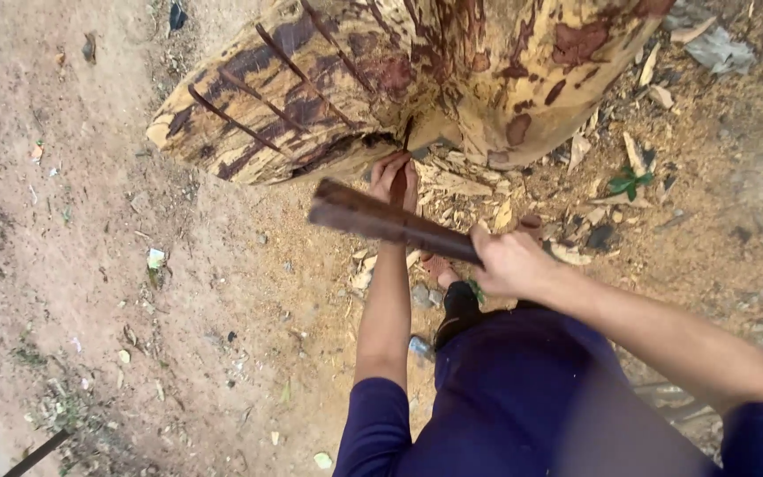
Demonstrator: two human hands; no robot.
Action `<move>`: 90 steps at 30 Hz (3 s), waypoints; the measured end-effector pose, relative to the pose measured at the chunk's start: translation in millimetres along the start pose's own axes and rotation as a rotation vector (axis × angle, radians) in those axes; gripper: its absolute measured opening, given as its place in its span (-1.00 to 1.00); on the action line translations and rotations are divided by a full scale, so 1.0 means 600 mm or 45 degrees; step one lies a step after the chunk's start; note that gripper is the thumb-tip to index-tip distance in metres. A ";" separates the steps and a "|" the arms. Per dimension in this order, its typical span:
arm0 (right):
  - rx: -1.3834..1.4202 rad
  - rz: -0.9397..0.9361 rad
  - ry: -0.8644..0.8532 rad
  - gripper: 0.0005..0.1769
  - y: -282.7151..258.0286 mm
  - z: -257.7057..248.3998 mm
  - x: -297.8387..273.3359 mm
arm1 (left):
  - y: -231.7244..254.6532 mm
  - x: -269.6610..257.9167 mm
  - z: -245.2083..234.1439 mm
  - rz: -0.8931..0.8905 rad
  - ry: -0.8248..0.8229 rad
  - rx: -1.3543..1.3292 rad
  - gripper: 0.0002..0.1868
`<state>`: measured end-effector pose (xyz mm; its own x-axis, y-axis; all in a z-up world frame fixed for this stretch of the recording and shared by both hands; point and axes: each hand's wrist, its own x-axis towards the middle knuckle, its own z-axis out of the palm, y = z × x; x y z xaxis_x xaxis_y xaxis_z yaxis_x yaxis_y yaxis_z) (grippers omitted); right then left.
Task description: Using a chisel and a wooden mallet to remove bark and shape a large wooden log.
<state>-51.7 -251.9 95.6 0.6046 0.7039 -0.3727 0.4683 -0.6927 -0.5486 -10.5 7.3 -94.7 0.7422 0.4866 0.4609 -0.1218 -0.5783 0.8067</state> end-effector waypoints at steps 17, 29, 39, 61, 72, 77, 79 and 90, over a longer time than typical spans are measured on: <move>0.248 0.344 -0.166 -0.52 0.051 0.053 -0.079 | 0.025 -0.115 0.069 0.399 -0.503 0.534 -0.51; 0.308 -0.277 0.147 -0.47 0.029 0.113 -0.093 | 0.057 -0.006 -0.036 0.022 -0.154 -0.022 -0.83; 0.183 0.104 -0.171 -0.41 -0.035 0.070 0.039 | -0.001 0.011 -0.029 0.040 -0.132 -0.222 -0.83; -0.016 0.169 -0.055 -0.52 -0.010 0.095 0.040 | 0.034 0.008 -0.015 0.007 -0.109 -0.196 -0.84; 0.180 0.334 -0.131 -0.51 -0.014 0.181 -0.063 | -0.003 -0.200 0.025 0.750 -0.959 0.753 -0.82; 0.243 0.511 -0.037 -0.58 0.023 0.222 -0.108 | -0.103 -0.261 -0.015 -0.318 -1.374 0.543 -0.62; 0.304 0.594 -0.055 -0.53 0.029 0.248 -0.135 | -0.137 -0.252 -0.060 -0.324 -1.290 0.539 -0.67; 0.451 1.303 -0.128 -0.37 0.135 0.511 -0.246 | -0.278 -0.320 -0.256 -0.825 -1.440 0.844 -0.62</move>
<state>-300.3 -363.8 -123.4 0.5396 -0.1602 -0.8265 -0.4497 -0.8848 -0.1221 -234.2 110.9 -260.9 0.6966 0.1910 -0.6916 0.5151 -0.8041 0.2968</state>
